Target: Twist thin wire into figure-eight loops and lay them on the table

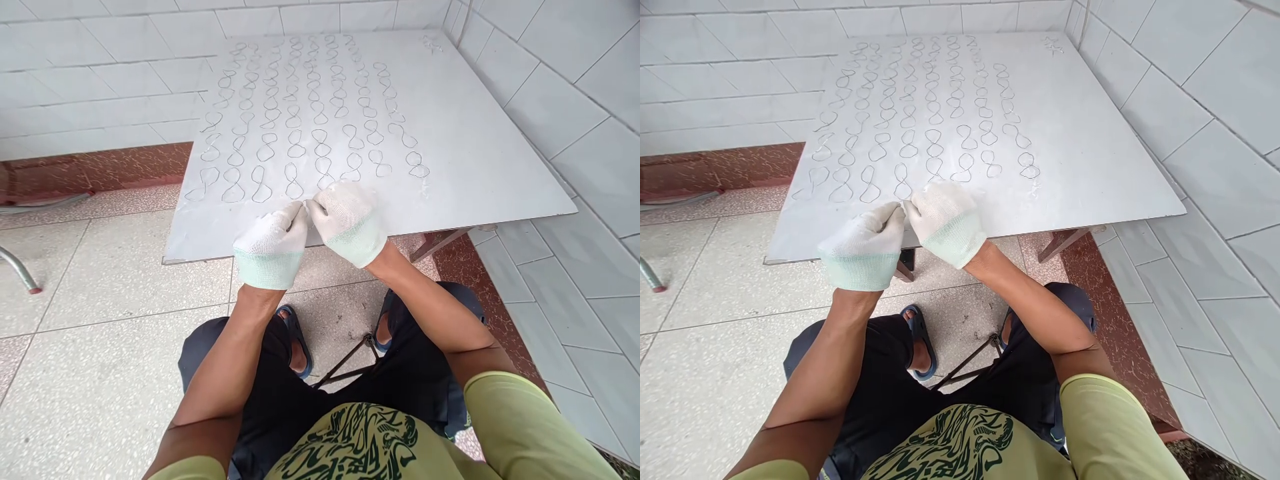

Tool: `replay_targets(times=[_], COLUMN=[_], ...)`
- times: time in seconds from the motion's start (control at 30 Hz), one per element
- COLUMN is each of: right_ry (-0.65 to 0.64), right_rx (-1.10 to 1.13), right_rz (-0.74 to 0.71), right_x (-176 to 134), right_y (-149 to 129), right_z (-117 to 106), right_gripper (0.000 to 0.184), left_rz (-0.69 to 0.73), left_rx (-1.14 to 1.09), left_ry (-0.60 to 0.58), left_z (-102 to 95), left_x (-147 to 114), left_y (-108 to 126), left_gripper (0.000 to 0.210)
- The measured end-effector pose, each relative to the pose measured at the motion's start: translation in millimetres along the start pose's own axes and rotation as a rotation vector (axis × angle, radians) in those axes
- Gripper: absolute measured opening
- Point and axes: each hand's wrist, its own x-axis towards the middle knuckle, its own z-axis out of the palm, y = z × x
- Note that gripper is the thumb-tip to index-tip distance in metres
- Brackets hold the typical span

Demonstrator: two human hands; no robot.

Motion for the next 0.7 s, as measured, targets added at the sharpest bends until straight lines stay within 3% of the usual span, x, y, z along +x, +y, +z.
replay_targets(times=[0.17, 0.33, 0.5, 0.7], right_ry=[0.025, 0.083, 0.163, 0.116], right_rx=[0.01, 0.225, 0.157, -0.025], right_rz=[-0.018, 0.178, 0.145, 0.054], right_x=[0.8, 8.5, 7.9, 6.1], right_y=[-2.3, -11.7, -17.9, -14.3], right_z=[1.0, -1.3, -5.7, -4.6], right_gripper=[0.056, 0.026, 0.02, 0.044], left_rz=[0.012, -0.027, -0.043, -0.071], left_rx=[0.102, 0.1, 0.107, 0.245], left_ry=[0.122, 0.247, 0.288, 0.31], left_z=[2.6, 3.9, 9.3, 14.5], left_x=[-5.5, -10.4, -13.5, -13.4], left_y=[3.9, 5.0, 3.8, 3.4], left_gripper=[0.027, 0.032, 0.036, 0.037])
